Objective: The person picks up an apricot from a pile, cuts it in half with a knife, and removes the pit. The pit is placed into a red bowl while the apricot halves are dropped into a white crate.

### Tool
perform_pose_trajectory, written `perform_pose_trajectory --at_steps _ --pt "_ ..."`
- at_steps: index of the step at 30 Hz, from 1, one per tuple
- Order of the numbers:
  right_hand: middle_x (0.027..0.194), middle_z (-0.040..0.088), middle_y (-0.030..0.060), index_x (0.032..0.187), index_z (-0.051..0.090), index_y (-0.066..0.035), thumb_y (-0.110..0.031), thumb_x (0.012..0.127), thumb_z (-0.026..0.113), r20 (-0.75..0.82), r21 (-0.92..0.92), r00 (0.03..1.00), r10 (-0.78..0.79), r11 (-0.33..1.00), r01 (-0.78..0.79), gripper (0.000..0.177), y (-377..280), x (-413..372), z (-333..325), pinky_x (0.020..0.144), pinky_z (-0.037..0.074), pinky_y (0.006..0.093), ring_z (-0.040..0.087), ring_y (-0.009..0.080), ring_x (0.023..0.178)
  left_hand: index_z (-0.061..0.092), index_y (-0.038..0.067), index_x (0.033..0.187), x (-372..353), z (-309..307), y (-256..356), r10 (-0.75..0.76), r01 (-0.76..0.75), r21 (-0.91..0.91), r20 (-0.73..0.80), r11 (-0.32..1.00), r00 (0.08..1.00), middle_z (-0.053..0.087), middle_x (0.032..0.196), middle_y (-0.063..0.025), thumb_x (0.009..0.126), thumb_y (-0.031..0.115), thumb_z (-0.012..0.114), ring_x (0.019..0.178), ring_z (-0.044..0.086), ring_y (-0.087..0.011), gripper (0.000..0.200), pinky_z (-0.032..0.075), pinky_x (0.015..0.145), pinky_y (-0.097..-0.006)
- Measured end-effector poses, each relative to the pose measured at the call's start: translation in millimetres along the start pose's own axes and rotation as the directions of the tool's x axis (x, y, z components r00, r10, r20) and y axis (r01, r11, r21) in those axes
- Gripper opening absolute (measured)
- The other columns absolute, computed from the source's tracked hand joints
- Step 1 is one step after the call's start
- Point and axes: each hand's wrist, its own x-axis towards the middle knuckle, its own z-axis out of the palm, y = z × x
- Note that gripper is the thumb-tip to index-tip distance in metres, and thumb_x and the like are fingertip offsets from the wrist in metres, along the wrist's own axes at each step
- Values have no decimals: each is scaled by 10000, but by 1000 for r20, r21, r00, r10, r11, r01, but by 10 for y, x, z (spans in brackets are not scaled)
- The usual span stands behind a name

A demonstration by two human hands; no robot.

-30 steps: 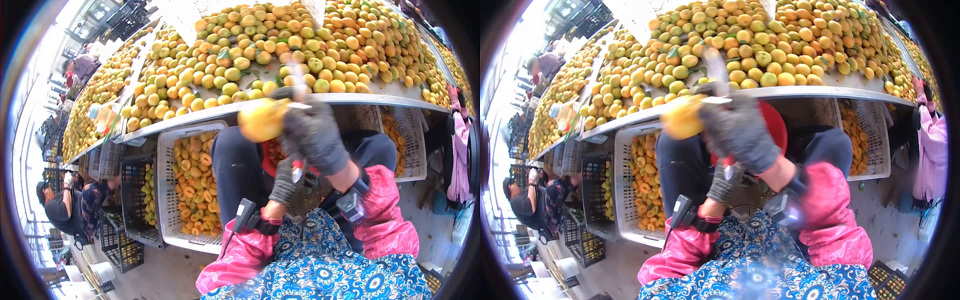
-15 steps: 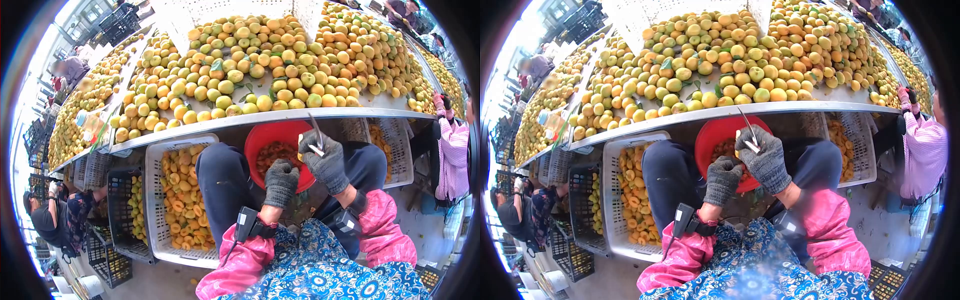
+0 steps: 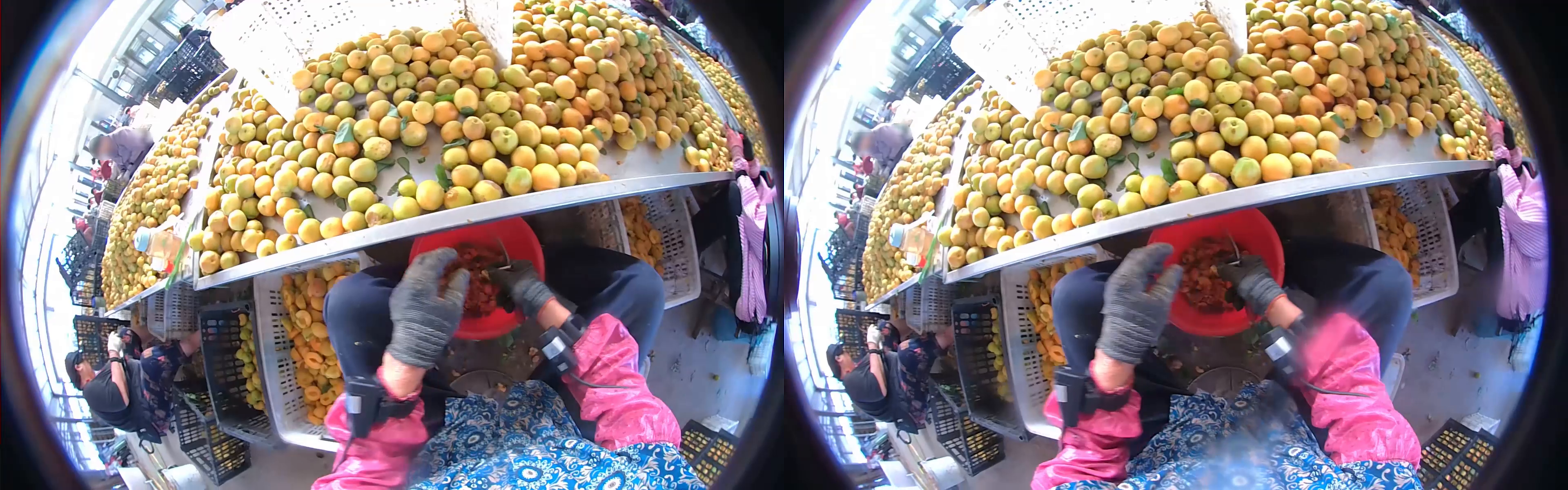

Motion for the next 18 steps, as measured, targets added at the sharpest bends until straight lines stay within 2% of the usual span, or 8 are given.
perform_pose_trajectory --at_steps 1,4,6,8,12,13,14,18 --pt "605 626 97 1030 681 -56 -276 859 662 18 9 1000 0 1000 0 279 32 93 -20 360 428 304 567 172 412 645 0 1056 102 -149 -28 -17 16 -12 -29 1000 999 674 965 -145 824 88 686 880 657 -254 251 512 807 -322" --pt "677 643 120 1048 661 -38 -279 879 616 32 -487 978 -205 852 194 297 325 483 -77 388 462 348 600 218 448 652 -24 1048 416 -682 -119 -53 63 94 -105 994 993 686 945 -158 864 91 648 883 660 -239 218 506 809 -320" --pt "701 662 143 1036 658 -24 -324 865 612 16 -519 948 -317 808 279 349 572 573 -66 411 473 363 634 248 523 654 -29 1037 585 -1022 -533 161 -92 416 -134 905 978 686 954 -157 880 100 627 886 660 -243 205 503 814 -321" --pt "815 673 170 1052 639 -27 -346 814 653 57 -122 996 75 990 -68 399 408 397 1 413 475 375 662 282 618 647 -21 1026 738 -1352 -1017 -14 114 335 -287 935 958 665 966 -188 863 144 646 903 646 -320 232 502 820 -376" --pt "949 655 182 1073 621 -40 -328 768 683 79 -166 965 249 958 -234 425 479 544 -57 529 520 402 667 320 762 640 -1 1072 1070 -2141 -1834 -24 284 601 -402 747 915 653 1062 -184 897 229 602 995 621 -320 291 478 875 -382" --pt "924 668 152 1091 631 -60 -213 690 689 152 -566 906 -394 717 407 433 635 606 -128 523 513 391 652 320 693 638 34 1087 1128 -2353 -2191 59 266 632 -444 728 894 651 1067 -186 908 278 581 1011 614 -327 307 469 884 -389" --pt "898 680 121 1109 640 -81 -98 612 694 455 -715 463 -761 -3 699 500 740 652 -134 518 505 379 638 320 623 631 42 1090 1184 -2494 -2264 85 301 667 -480 681 873 645 1066 -201 916 303 562 1009 612 -338 321 472 870 -394" --pt "901 680 132 1091 651 -93 -86 487 696 447 -814 646 -619 18 580 605 746 690 -2 606 525 417 651 344 726 618 12 1082 1349 -2945 -2427 -29 405 656 -505 637 863 641 1042 -223 935 314 513 977 611 -368 351 468 857 -418"
